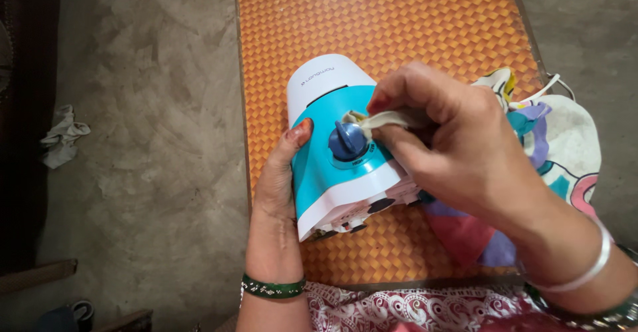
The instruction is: The person wipes the exterior of a small white and blue appliance with a colorful cloth. They rotate the appliance to clean different sides, including the control knob and base, while holding it on a patterned mat.
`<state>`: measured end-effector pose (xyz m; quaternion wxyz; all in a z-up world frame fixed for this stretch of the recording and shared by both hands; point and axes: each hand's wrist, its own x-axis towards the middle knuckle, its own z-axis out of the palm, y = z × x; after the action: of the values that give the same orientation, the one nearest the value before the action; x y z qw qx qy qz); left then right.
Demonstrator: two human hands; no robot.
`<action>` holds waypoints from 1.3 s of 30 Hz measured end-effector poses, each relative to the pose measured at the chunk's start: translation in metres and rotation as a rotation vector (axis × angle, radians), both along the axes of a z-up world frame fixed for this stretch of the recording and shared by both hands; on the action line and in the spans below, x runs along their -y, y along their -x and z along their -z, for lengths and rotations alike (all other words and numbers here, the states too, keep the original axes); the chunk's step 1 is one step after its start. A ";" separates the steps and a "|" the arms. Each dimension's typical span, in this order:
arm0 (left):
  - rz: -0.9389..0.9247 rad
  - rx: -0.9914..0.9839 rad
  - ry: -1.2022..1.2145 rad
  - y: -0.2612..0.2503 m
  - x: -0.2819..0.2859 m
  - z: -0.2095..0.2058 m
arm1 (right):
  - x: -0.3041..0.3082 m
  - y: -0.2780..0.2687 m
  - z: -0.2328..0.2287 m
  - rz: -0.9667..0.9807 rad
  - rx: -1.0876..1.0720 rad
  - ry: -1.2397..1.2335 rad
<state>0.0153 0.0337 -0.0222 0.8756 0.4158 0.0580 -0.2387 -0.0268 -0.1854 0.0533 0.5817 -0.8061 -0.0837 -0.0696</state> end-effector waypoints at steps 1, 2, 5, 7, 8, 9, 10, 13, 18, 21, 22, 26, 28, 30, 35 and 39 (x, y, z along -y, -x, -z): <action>0.007 0.006 0.003 0.000 0.000 0.000 | -0.004 -0.002 0.001 0.020 0.021 -0.005; 0.015 0.014 0.005 0.000 0.000 0.000 | -0.006 -0.004 0.003 0.041 0.043 -0.012; 0.014 0.030 0.009 -0.001 0.000 0.002 | -0.010 -0.011 0.008 -0.015 0.166 -0.013; 0.012 0.029 0.012 0.000 -0.001 0.003 | -0.006 -0.011 0.009 -0.044 0.170 0.015; 0.014 0.027 0.016 0.000 -0.002 0.004 | -0.003 -0.010 0.007 -0.059 0.173 0.030; 0.016 0.025 0.019 -0.001 -0.002 0.005 | 0.000 -0.008 0.005 -0.075 0.144 0.051; 0.000 0.026 0.011 -0.001 -0.002 0.005 | 0.005 -0.005 0.001 -0.092 0.116 0.071; -0.042 0.013 -0.025 -0.001 -0.003 0.008 | 0.016 0.004 -0.009 -0.121 0.096 0.171; -0.070 -0.004 -0.064 -0.001 -0.003 0.010 | 0.013 0.008 -0.014 -0.099 0.055 0.162; -0.079 -0.026 -0.120 -0.001 -0.003 0.010 | 0.005 0.006 -0.012 -0.013 0.207 0.292; -0.068 -0.003 -0.097 -0.001 -0.003 0.010 | 0.002 0.003 -0.009 0.004 0.245 0.308; -0.026 0.056 -0.062 0.000 -0.004 0.009 | -0.007 -0.008 0.000 0.035 0.329 0.256; -0.012 0.067 -0.064 -0.001 -0.004 0.008 | -0.009 -0.011 0.004 0.020 0.333 0.219; -0.007 0.078 -0.057 -0.003 -0.003 0.009 | -0.007 -0.011 0.004 -0.004 0.328 0.202; -0.023 0.063 -0.056 -0.003 -0.005 0.012 | 0.005 -0.002 -0.006 -0.045 0.148 0.215; -0.036 0.064 -0.064 -0.002 -0.003 0.010 | 0.009 0.002 -0.014 -0.090 0.186 0.261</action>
<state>0.0176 0.0370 -0.0324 0.8674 0.4500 0.0450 -0.2075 -0.0293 -0.1942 0.0676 0.4641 -0.8604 -0.1816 -0.1063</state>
